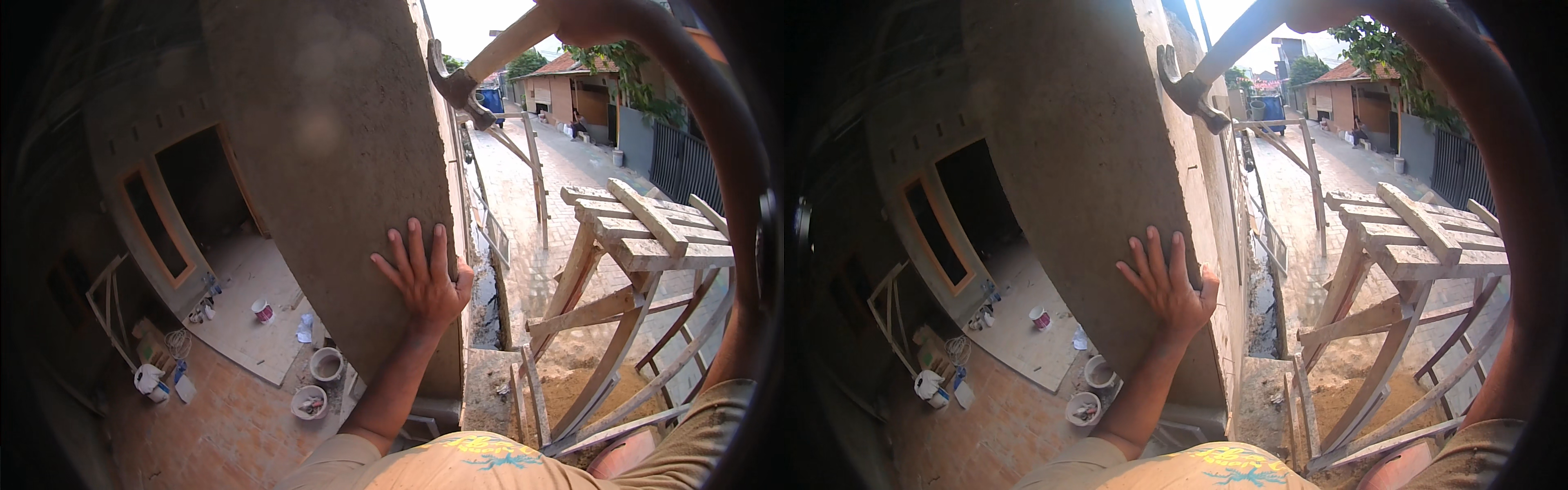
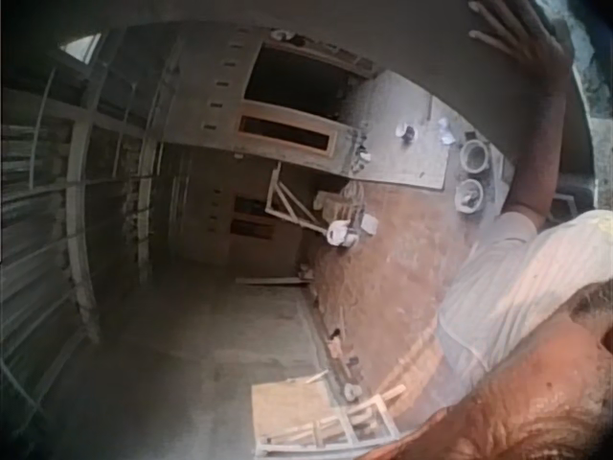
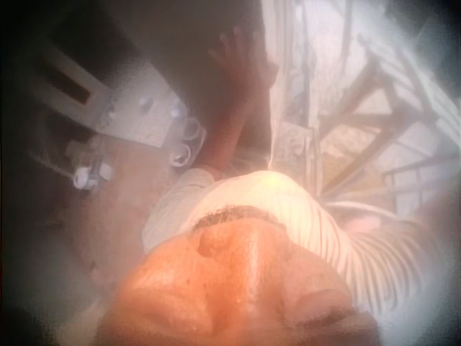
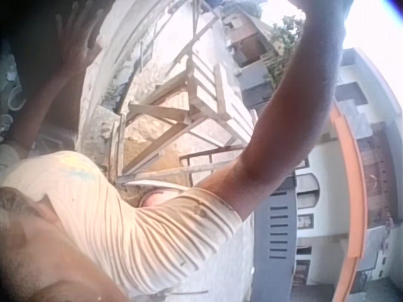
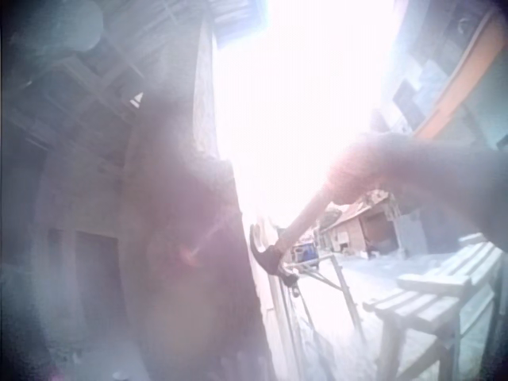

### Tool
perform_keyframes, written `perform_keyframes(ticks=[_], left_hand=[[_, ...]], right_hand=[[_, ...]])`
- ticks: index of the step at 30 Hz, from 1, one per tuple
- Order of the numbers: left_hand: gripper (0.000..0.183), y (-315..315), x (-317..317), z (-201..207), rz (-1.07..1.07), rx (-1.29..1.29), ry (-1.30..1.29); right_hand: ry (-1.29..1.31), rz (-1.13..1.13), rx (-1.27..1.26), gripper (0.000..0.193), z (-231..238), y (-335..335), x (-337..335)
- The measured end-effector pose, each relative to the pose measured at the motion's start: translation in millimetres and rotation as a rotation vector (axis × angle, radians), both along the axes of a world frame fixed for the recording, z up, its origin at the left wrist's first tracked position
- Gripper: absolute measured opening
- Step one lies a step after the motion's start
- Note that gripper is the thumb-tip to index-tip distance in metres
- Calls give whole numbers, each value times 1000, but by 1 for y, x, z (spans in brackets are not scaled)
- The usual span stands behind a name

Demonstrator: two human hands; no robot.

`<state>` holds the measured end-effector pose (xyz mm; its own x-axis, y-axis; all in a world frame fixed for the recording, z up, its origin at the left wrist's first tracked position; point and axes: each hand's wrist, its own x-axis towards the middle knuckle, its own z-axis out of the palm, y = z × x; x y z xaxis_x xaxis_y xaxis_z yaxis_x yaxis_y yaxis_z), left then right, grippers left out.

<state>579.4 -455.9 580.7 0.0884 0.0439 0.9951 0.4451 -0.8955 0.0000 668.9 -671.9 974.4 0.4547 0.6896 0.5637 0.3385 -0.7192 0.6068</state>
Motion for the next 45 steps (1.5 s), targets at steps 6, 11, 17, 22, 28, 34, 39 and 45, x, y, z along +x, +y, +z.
perform_keyframes(ticks=[6,11,17,22,28,34,39,45], left_hand=[[77,-1,-1,2,11,14,29],[80,5,-2,0,10,36,17],[81,7,1,2,31,48,16],[81,4,3,2,40,55,11],[80,7,2,2,32,61,-4],[80,-4,15,1,-6,26,-11],[83,7,-3,3,41,48,23],[83,2,1,5,41,44,38]], right_hand=[[-10,-15,7,27,-5,-1,4],[5,16,18,25,-21,3,4],[5,48,43,23,-41,4,1],[7,85,97,22,-58,-1,4],[-8,124,159,20,-80,-4,7],[-32,120,225,19,-94,-20,8],[-56,347,432,18,-117,-11,26],[-96,328,423,16,-113,-18,29]])
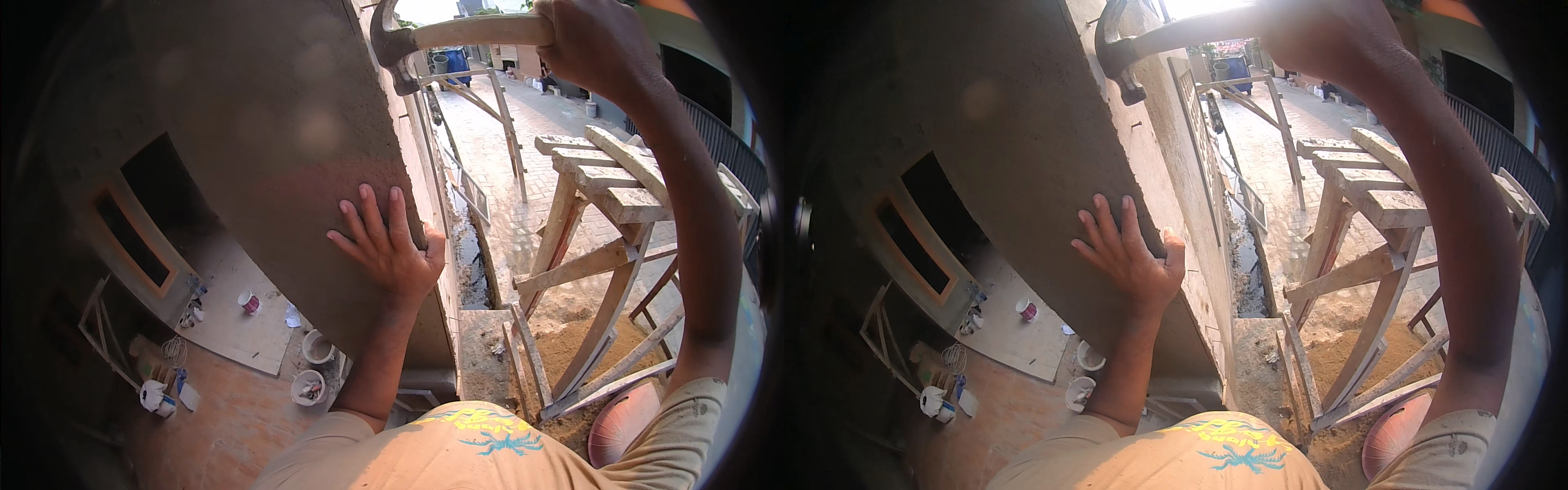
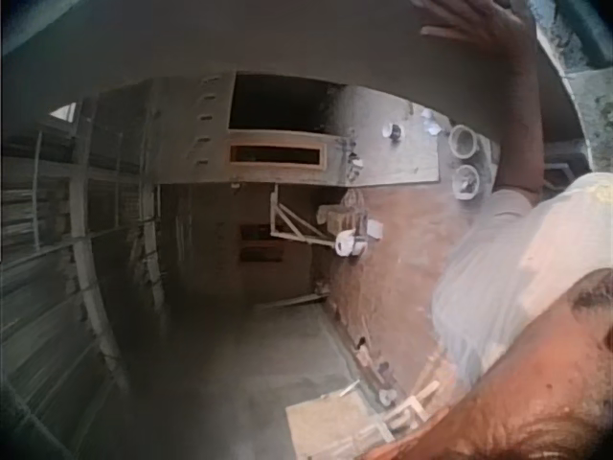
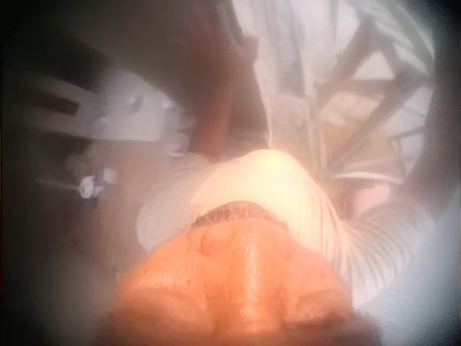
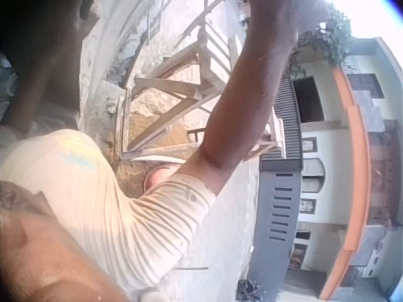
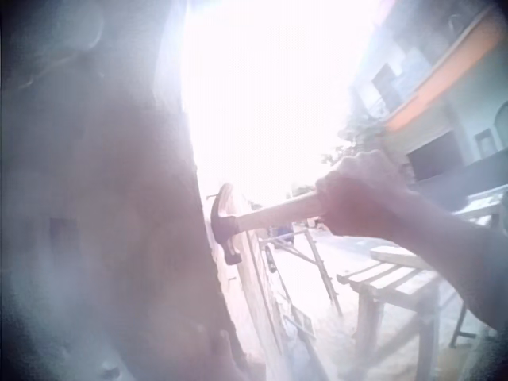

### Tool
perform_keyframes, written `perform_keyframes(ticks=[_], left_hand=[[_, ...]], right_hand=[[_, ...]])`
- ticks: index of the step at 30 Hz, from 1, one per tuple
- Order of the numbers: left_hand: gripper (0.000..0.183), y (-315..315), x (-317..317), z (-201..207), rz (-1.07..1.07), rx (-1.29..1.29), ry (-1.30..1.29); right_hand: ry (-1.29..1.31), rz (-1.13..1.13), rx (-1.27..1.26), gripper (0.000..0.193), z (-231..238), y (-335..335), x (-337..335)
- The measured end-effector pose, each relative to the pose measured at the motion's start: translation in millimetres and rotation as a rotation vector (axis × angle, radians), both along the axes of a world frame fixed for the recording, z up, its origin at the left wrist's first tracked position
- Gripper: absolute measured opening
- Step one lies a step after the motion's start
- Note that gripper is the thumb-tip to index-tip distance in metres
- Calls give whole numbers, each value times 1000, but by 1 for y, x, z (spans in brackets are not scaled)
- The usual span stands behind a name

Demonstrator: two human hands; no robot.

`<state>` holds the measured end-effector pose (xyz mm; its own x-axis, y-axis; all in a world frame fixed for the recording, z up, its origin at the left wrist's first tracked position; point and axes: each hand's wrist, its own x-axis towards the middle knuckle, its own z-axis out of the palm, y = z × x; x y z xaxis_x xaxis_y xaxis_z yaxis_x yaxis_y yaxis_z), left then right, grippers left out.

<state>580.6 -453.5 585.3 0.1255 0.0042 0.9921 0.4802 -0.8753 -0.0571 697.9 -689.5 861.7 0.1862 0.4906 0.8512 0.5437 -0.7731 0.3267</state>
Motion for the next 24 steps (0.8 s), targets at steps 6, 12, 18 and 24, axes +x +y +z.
perform_keyframes(ticks=[6,12,18,24], left_hand=[[83,12,-17,-5,41,-7,28],[82,-2,4,-3,-29,-8,-9],[81,5,-1,-1,-8,-2,-8],[81,11,-11,-8,18,-18,24]], right_hand=[[108,-45,-192,17,34,15,12],[-103,-165,-302,17,68,-2,32],[450,18,-205,23,56,-4,-19],[562,310,-252,22,39,14,21]])
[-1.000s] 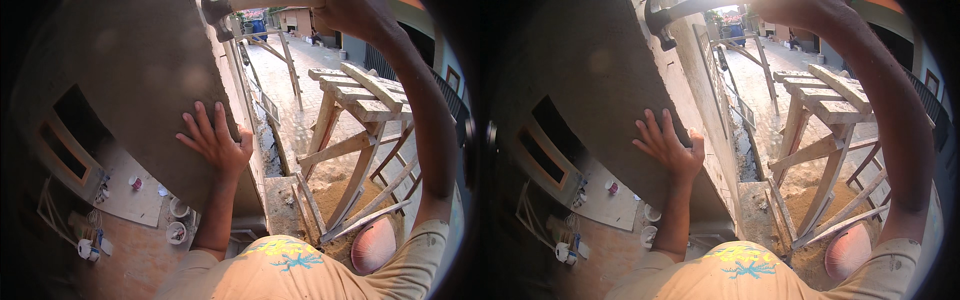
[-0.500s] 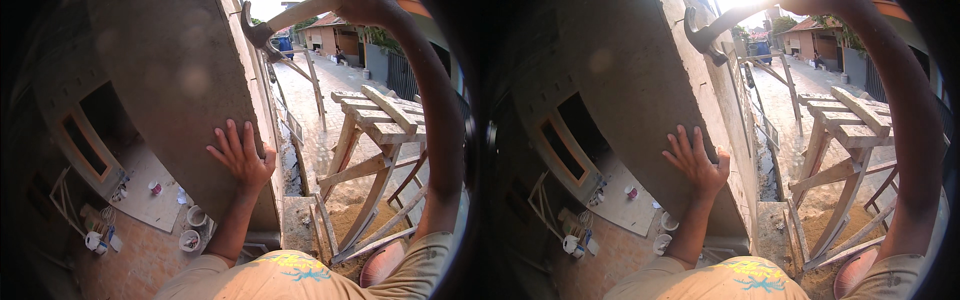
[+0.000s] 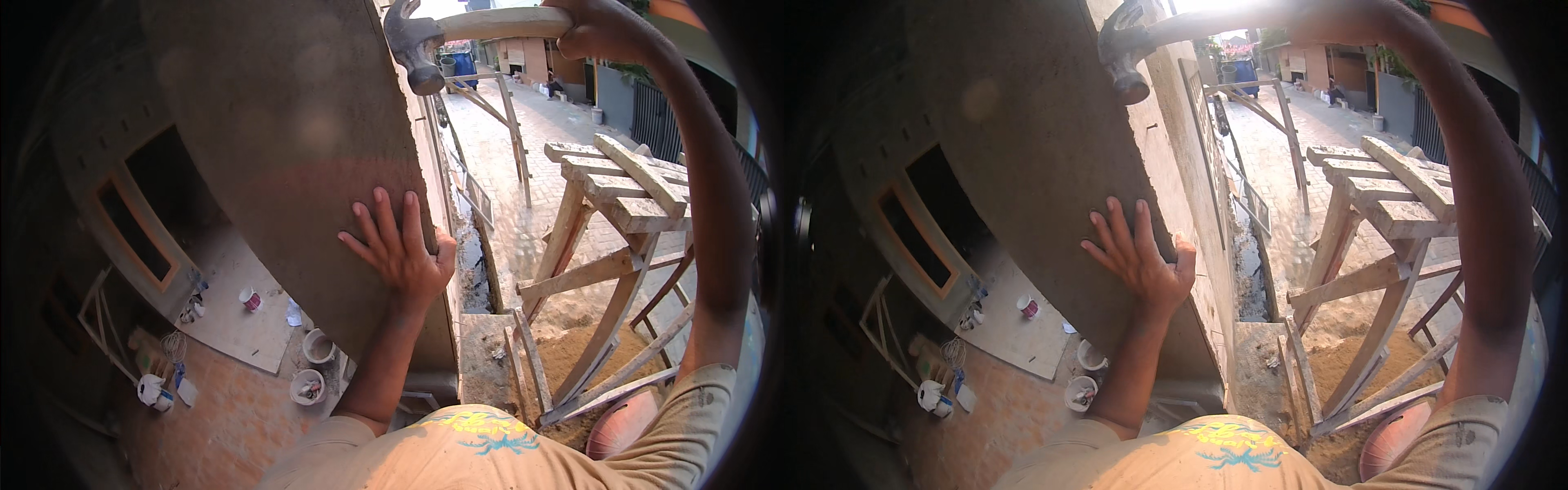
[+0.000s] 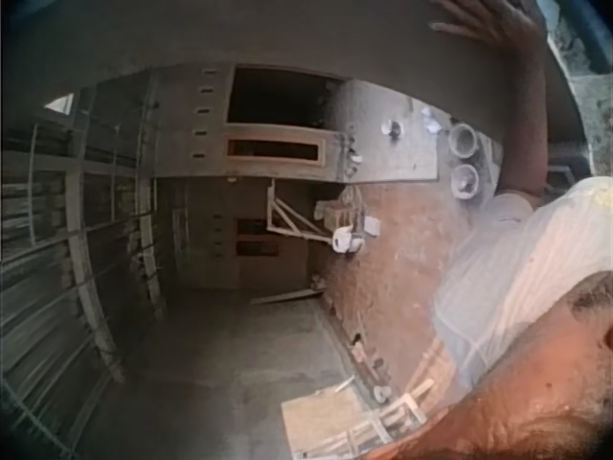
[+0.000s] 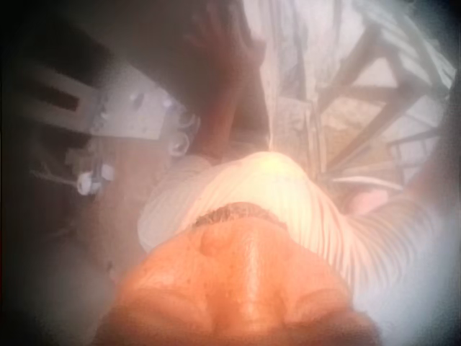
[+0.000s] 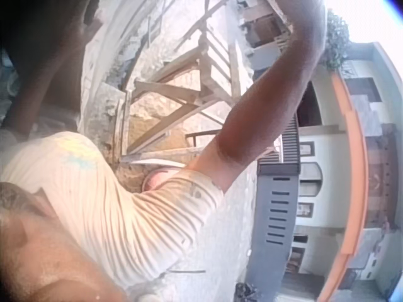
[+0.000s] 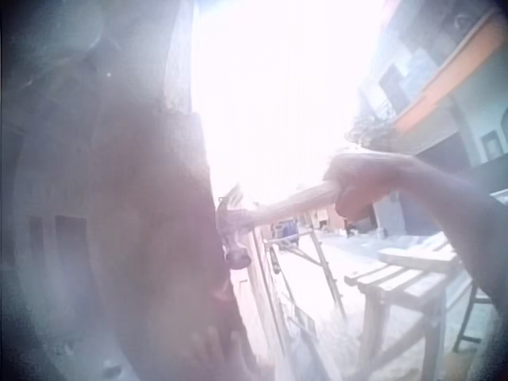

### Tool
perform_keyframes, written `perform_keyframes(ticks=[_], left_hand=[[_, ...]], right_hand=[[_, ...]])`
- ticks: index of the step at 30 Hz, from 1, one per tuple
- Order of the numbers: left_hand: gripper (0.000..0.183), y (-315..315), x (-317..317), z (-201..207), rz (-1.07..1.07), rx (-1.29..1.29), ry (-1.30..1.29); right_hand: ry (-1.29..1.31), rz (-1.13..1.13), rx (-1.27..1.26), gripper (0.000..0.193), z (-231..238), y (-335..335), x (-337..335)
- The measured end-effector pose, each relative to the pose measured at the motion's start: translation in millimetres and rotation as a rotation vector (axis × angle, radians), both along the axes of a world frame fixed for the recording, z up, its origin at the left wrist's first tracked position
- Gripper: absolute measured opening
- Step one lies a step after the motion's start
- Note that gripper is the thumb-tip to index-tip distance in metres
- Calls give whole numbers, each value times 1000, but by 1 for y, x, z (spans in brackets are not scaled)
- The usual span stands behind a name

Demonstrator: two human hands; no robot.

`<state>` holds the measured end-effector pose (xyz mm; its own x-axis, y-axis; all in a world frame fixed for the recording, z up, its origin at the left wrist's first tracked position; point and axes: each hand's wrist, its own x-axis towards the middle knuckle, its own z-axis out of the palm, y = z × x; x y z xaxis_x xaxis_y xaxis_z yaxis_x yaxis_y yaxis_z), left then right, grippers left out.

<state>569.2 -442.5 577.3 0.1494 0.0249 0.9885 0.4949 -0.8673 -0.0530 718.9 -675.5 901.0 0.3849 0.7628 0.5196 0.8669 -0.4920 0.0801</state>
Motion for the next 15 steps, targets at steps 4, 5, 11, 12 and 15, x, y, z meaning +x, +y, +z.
perform_keyframes(ticks=[4,5,11,12,15], left_hand=[[81,-9,8,5,-33,13,-12],[81,-13,11,7,-41,14,-12],[81,-9,8,5,-36,26,-28],[81,-9,9,5,-32,12,-25],[80,-11,6,6,-12,-14,-13]], right_hand=[[-708,27,170,10,1,8,61],[-784,63,248,23,2,6,81],[-213,125,232,59,-4,8,80],[-54,128,211,57,-2,8,76],[-447,107,251,20,-5,15,59]])
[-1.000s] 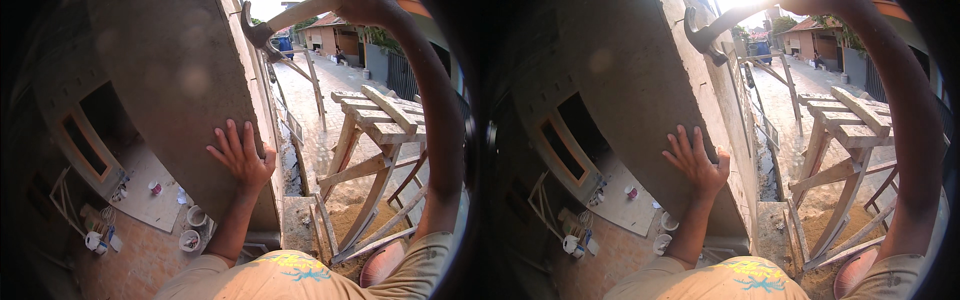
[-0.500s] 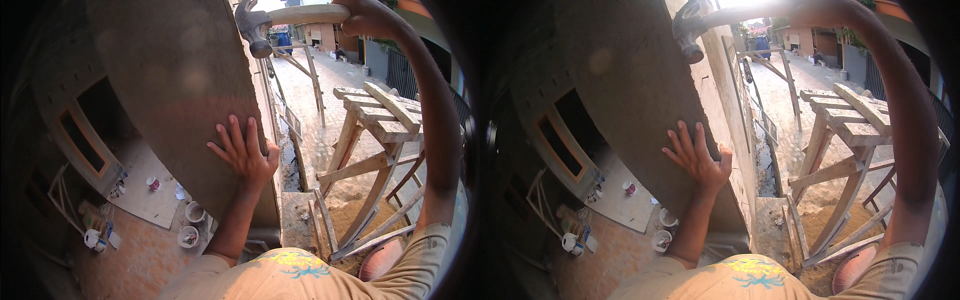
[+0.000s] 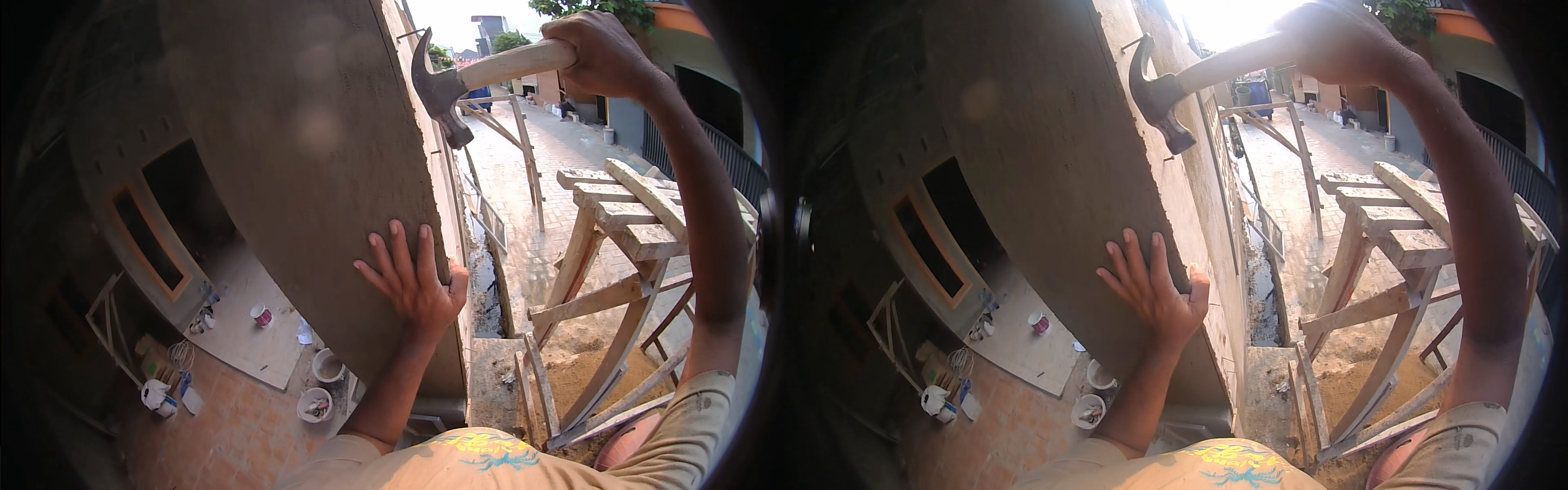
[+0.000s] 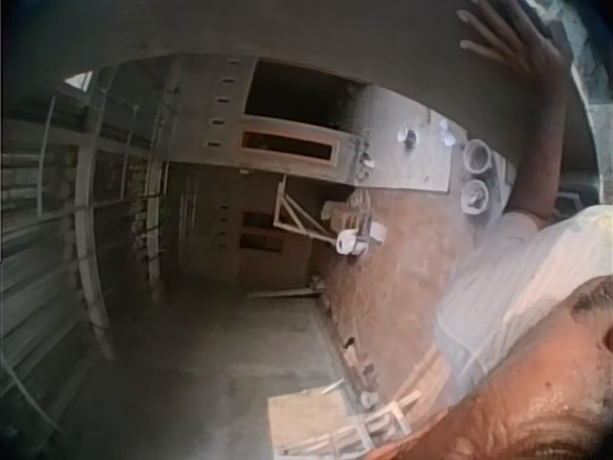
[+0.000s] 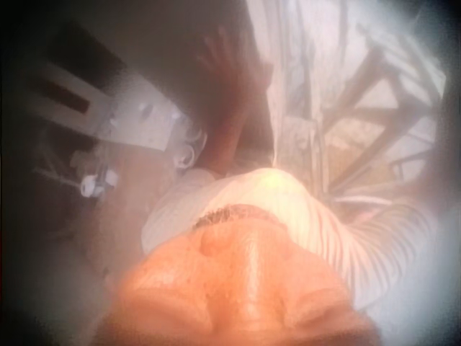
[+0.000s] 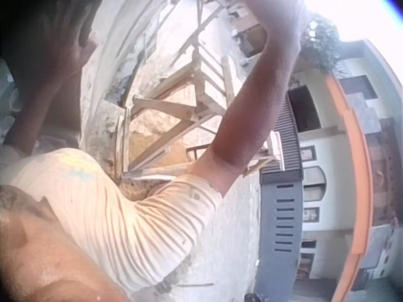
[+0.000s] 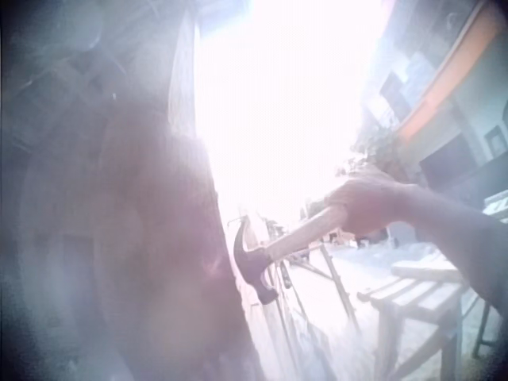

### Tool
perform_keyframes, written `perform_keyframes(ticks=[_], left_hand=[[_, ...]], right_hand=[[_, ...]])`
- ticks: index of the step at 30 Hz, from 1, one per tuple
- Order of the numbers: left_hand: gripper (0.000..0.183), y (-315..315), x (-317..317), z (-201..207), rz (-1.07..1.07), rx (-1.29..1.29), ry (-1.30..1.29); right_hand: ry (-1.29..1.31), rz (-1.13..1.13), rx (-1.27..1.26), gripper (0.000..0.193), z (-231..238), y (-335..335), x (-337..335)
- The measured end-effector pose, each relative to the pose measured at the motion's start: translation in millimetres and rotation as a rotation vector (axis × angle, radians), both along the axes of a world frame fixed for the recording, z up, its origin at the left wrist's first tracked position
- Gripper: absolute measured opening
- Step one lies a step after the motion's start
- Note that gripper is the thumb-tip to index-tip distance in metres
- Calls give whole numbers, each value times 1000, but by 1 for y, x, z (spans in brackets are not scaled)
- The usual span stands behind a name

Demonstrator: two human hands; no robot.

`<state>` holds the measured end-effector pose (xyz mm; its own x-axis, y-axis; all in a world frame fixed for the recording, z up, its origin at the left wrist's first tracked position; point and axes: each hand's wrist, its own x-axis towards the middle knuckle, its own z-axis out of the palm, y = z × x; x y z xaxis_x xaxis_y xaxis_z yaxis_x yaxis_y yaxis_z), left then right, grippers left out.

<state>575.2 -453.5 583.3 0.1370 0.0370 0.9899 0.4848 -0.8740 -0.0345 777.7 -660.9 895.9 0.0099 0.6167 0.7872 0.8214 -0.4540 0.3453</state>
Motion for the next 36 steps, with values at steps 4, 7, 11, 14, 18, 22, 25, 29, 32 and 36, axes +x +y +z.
perform_keyframes(ticks=[4,7,11,14,18,22,25,29,32,36], left_hand=[[79,-3,12,0,-35,20,-27],[79,1,6,1,-24,31,-30],[79,3,5,0,-6,44,-26],[79,0,5,-1,-4,15,-3],[79,1,4,-1,7,26,-3],[79,3,3,-3,4,25,0],[77,2,4,-1,-13,35,-22],[76,1,7,0,-11,37,-36],[76,3,6,-2,-5,45,-39],[78,2,10,1,-16,47,-34]], right_hand=[[-492,87,1,26,-16,3,71],[-393,3,-204,15,-41,9,55],[-321,3,-187,14,-58,13,36],[-335,-39,-186,14,-59,20,28],[-353,-18,-184,18,-58,25,0],[-134,-275,-453,6,-31,22,-46],[-165,-259,-406,6,-30,17,-38],[-83,-286,-332,5,-35,9,-50],[-190,-183,-166,5,-62,3,-41],[-256,-180,-63,6,-78,9,-19]])
